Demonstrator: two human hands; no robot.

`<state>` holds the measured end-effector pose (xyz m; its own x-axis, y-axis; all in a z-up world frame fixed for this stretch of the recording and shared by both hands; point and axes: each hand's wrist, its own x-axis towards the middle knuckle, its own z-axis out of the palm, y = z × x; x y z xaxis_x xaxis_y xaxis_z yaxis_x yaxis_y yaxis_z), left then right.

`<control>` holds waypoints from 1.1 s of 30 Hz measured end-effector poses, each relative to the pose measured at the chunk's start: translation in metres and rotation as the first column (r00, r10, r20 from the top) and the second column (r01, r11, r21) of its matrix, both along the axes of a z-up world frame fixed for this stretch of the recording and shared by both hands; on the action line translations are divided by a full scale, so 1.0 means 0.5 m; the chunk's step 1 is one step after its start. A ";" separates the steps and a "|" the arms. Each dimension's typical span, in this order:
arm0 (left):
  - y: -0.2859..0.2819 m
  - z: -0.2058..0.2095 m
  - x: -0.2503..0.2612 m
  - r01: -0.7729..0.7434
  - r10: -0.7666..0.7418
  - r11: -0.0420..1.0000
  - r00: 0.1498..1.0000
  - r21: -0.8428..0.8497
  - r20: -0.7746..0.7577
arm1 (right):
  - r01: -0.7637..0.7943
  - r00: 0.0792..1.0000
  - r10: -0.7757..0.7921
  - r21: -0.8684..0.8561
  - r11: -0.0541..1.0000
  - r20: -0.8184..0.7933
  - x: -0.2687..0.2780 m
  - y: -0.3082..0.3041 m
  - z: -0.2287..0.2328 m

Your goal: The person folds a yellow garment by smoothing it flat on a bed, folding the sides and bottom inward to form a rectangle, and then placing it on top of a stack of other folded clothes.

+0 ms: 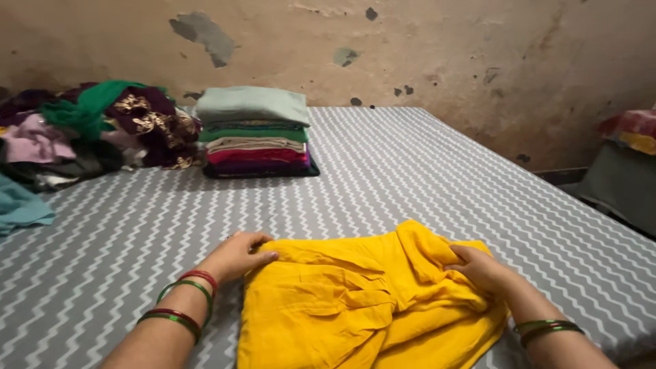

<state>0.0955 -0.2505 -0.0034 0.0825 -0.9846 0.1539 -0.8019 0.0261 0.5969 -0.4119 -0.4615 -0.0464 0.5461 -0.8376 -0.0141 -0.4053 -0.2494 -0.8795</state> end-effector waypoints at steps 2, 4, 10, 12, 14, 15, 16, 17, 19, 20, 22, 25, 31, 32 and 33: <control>-0.023 -0.003 -0.001 0.027 -0.028 0.998 1.000 0.059 0.009 | 0.051 0.996 -0.057 -0.082 0.995 -0.070 -0.022 -0.032 -0.024; -0.039 -0.010 0.008 0.019 -0.018 0.994 1.000 0.110 -0.012 | 0.176 0.898 -0.307 -0.381 0.908 -0.317 -0.041 -0.054 -0.007; -0.056 -0.046 0.021 -0.021 0.027 0.989 0.999 0.144 -0.044 | 0.179 0.857 -0.319 -0.348 0.920 -0.404 -0.030 0.008 0.050; -0.061 -0.045 0.022 -0.028 0.044 0.988 0.994 0.152 -0.101 | 0.156 0.865 -0.417 -0.641 0.751 -0.278 -0.010 0.034 0.073; -0.055 -0.042 0.019 -0.042 0.078 0.978 0.981 0.203 -0.176 | 0.101 0.905 -0.372 -0.747 0.657 -0.206 0.008 0.075 0.085; -0.054 -0.037 0.015 -0.029 0.064 0.980 0.983 0.199 -0.169 | 0.055 0.935 -0.295 -0.740 0.670 -0.198 0.022 0.086 0.096; -0.054 -0.034 0.007 -0.017 0.050 0.981 0.985 0.195 -0.163 | 0.008 0.958 -0.215 -0.735 0.679 -0.189 0.038 0.095 0.102; -0.053 -0.031 0.004 -0.006 0.036 0.982 0.987 0.191 -0.154 | -0.061 0.944 -0.211 -0.765 0.641 -0.252 0.054 0.104 0.097; -0.052 -0.034 -0.005 -0.022 0.041 0.988 0.991 0.155 -0.123 | -0.202 0.901 -0.214 -0.801 0.563 -0.378 0.071 0.119 0.069; -0.053 -0.038 -0.009 -0.028 0.043 0.990 0.993 0.137 -0.108 | -0.140 0.922 -0.208 -0.781 0.609 -0.327 0.070 0.120 0.056; -0.057 -0.046 -0.009 -0.042 0.052 0.991 0.996 0.127 -0.077 | -0.023 0.952 -0.204 -0.721 0.692 -0.226 0.058 0.113 0.047; -0.059 -0.059 -0.004 -0.079 0.086 0.993 0.993 0.092 -0.076 | 0.281 0.960 -0.267 -0.349 0.894 0.089 0.021 0.123 0.089; -0.065 -0.070 0.000 -0.084 0.094 0.992 0.990 0.099 -0.105 | 0.252 0.962 -0.260 -0.093 0.963 -0.083 -0.044 0.171 0.179; -0.066 -0.070 -0.001 -0.076 0.085 0.993 0.991 0.086 -0.107 | 0.153 0.971 -0.168 -0.095 0.984 -0.172 -0.041 0.171 0.172; -0.065 -0.069 -0.001 -0.079 0.090 0.991 0.990 0.104 -0.111 | 0.055 0.963 -0.075 -0.085 0.995 -0.259 -0.036 0.173 0.158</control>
